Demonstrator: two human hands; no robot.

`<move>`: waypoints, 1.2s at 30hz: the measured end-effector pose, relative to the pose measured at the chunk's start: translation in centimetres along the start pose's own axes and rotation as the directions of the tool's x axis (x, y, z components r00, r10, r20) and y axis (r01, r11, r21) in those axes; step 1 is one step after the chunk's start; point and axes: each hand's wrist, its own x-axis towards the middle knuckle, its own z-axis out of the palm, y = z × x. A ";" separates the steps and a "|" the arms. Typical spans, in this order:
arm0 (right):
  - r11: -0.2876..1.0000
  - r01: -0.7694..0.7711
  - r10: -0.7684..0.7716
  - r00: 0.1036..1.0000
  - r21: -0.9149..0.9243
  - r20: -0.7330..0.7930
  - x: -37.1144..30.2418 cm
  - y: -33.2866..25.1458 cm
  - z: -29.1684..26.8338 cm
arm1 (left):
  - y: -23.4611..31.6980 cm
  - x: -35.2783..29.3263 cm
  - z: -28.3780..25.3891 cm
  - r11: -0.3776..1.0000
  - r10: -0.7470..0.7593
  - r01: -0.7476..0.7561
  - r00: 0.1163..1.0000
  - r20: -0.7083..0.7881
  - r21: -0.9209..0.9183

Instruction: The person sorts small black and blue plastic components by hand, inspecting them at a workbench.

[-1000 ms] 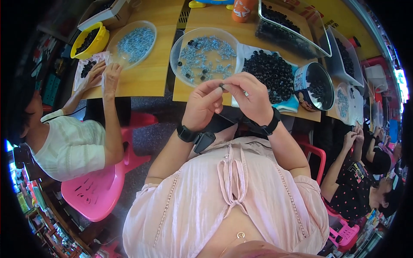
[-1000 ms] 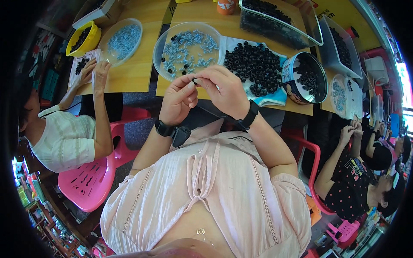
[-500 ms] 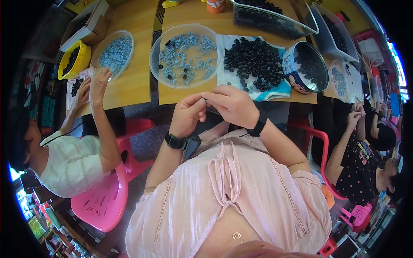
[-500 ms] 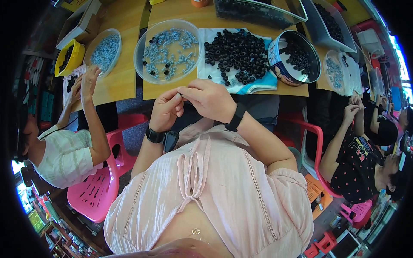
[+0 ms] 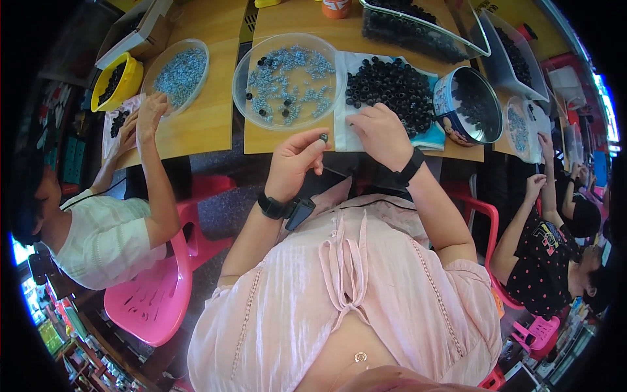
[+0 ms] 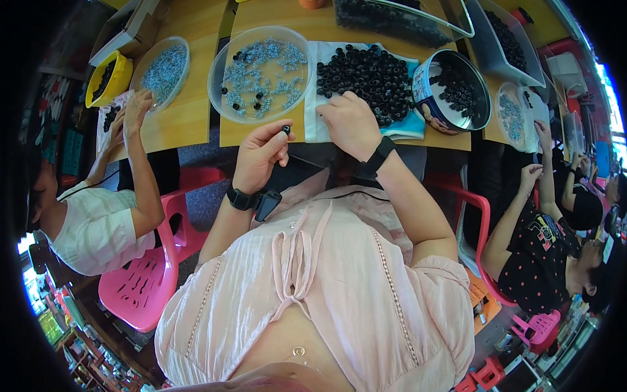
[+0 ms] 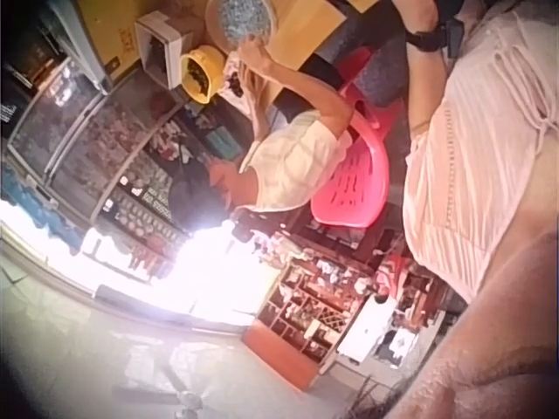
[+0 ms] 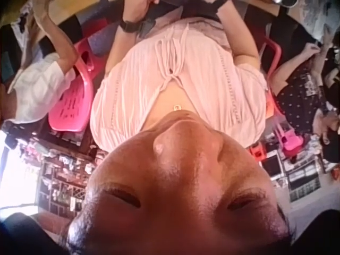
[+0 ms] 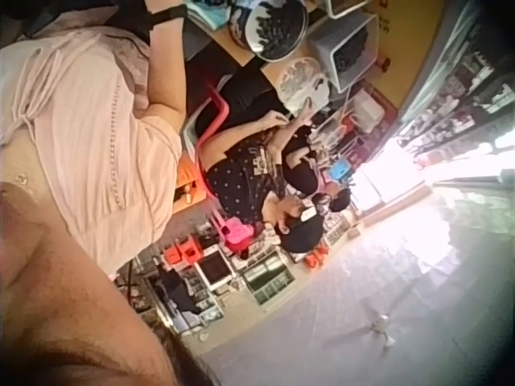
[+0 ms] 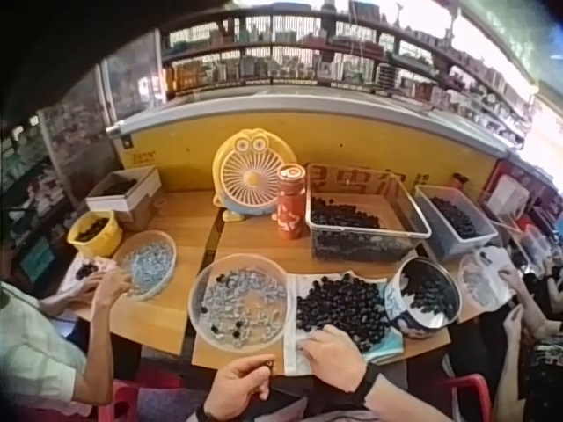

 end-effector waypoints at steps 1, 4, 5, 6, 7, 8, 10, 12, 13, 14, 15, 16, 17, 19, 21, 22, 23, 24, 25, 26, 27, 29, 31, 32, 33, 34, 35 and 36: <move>0.999 0.010 -0.009 1.000 -0.048 0.010 0.0 0.0 0.1 | 0.0 0.0 0.1 1.000 -0.002 0.002 1.000 0.002 0.004; 0.997 0.033 -0.029 0.998 -0.072 0.058 0.1 -0.1 0.1 | 0.1 0.0 0.3 1.000 0.009 -0.009 1.000 0.009 0.030; 0.997 0.035 -0.031 0.998 -0.070 0.056 0.1 -0.1 0.0 | 0.2 0.0 0.3 0.999 0.019 -0.020 1.000 0.017 0.050; 1.000 0.027 -0.027 0.999 -0.015 0.033 0.3 -0.1 -0.3 | 0.3 0.0 0.5 0.999 0.023 -0.023 1.000 0.014 0.049; 0.999 0.020 -0.021 1.000 0.039 0.010 0.6 -0.2 -0.7 | 0.5 0.0 0.7 0.996 0.037 -0.037 0.999 0.004 0.077; 0.999 0.024 -0.025 1.000 0.039 0.012 0.6 -0.6 -1.5 | 0.6 0.0 0.9 0.993 0.051 -0.051 0.999 -0.005 0.106; 0.672 -0.481 0.360 0.877 0.562 0.319 1.1 -2.9 -4.1 | 0.6 0.0 1.1 0.982 0.082 -0.081 0.997 -0.001 0.169; 0.511 -0.456 0.374 0.881 0.728 0.289 0.9 -3.6 -4.1 | 0.8 0.0 1.7 0.967 0.105 -0.105 0.994 0.014 0.234; 0.326 -0.398 0.393 0.882 0.857 0.260 0.8 -3.9 -4.1 | 1.0 0.1 2.2 0.948 0.163 -0.165 0.986 0.032 0.273; 0.327 -0.399 0.396 0.881 0.857 0.259 0.7 -4.1 -4.1 | 1.2 0.0 2.6 0.923 0.220 -0.225 0.974 0.054 0.311; 0.400 -0.361 0.392 0.898 0.843 0.198 0.6 -4.3 -4.0 | 1.5 0.0 3.0 0.923 0.220 -0.226 0.974 0.056 0.310; 0.471 -0.321 0.382 0.914 0.822 0.138 0.6 -4.4 -4.0 | 1.8 -0.1 3.3 0.878 0.276 -0.282 0.958 0.073 0.386; 0.472 -0.320 0.383 0.914 0.821 0.137 0.6 -4.4 -4.4 | 2.1 -0.2 3.6 0.823 0.330 -0.335 0.939 0.094 0.458; 0.653 -0.258 0.318 0.947 0.712 0.051 0.7 -4.7 -5.2 | 2.4 -0.2 3.8 0.780 0.365 -0.380 0.922 0.131 0.497; 0.653 -0.208 0.310 0.951 0.728 -0.006 0.4 -4.7 -4.5 | 2.7 -0.3 4.1 0.733 0.397 -0.424 0.902 0.172 0.532; 0.652 -0.160 0.304 0.951 0.742 -0.062 0.3 -4.7 -4.2 | 2.8 -0.4 4.4 0.699 0.425 -0.445 0.888 0.176 0.559; 0.653 -0.159 0.303 0.951 0.741 -0.063 0.3 -4.9 -4.2 | 2.9 -0.5 4.6 0.664 0.452 -0.464 0.874 0.180 0.587; 0.639 -0.159 0.319 0.945 0.752 -0.071 0.3 -5.1 -4.1 | 2.9 -0.5 4.6 0.663 0.454 -0.465 0.873 0.179 0.587; 0.625 -0.158 0.335 0.939 0.764 -0.080 0.2 -5.3 -4.1 | 3.0 -0.5 4.7 0.651 0.464 -0.469 0.868 0.176 0.597; 0.626 -0.157 0.332 0.940 0.764 -0.079 0.2 -5.4 -4.2 | 3.0 -0.6 4.7 0.639 0.473 -0.472 0.864 0.173 0.608; 0.543 -0.198 0.365 0.931 0.816 -0.017 0.1 -5.5 -4.5 | 3.1 -0.6 4.8 0.638 0.473 -0.473 0.863 0.175 0.608; 0.455 -0.238 0.393 0.919 0.858 0.046 0.0 -5.5 -4.8 | 3.3 -0.7 5.0 0.606 0.491 -0.505 0.845 0.210 0.615; 0.001 -0.358 0.424 0.846 0.934 0.324 -0.1 -5.3 -4.9 | 3.5 -0.9 5.1 0.610 0.478 -0.501 0.851 0.220 0.614; 0.002 -0.357 0.427 0.845 0.934 0.322 -0.1 -5.2 -4.9 | 3.6 -0.9 5.1 0.614 0.464 -0.497 0.856 0.230 0.613; -0.058 -0.364 0.385 0.851 0.930 0.357 -0.1 -5.0 -4.7 | 3.7 -0.8 5.1 0.614 0.462 -0.500 0.855 0.236 0.611; -0.117 -0.371 0.342 0.856 0.921 0.388 -0.1 -4.9 -4.7 | 3.8 -0.6 5.0 0.514 0.514 -0.564 0.806 0.295 0.647; -0.114 -0.367 0.349 0.856 0.923 0.383 -0.1 -4.9 -4.8 | 3.9 -0.5 4.9 0.406 0.556 -0.620 0.751 0.357 0.672; -0.156 -0.411 0.306 0.844 0.898 0.440 -0.2 -5.1 -5.0 | 3.8 -0.4 4.9 0.408 0.553 -0.626 0.749 0.365 0.665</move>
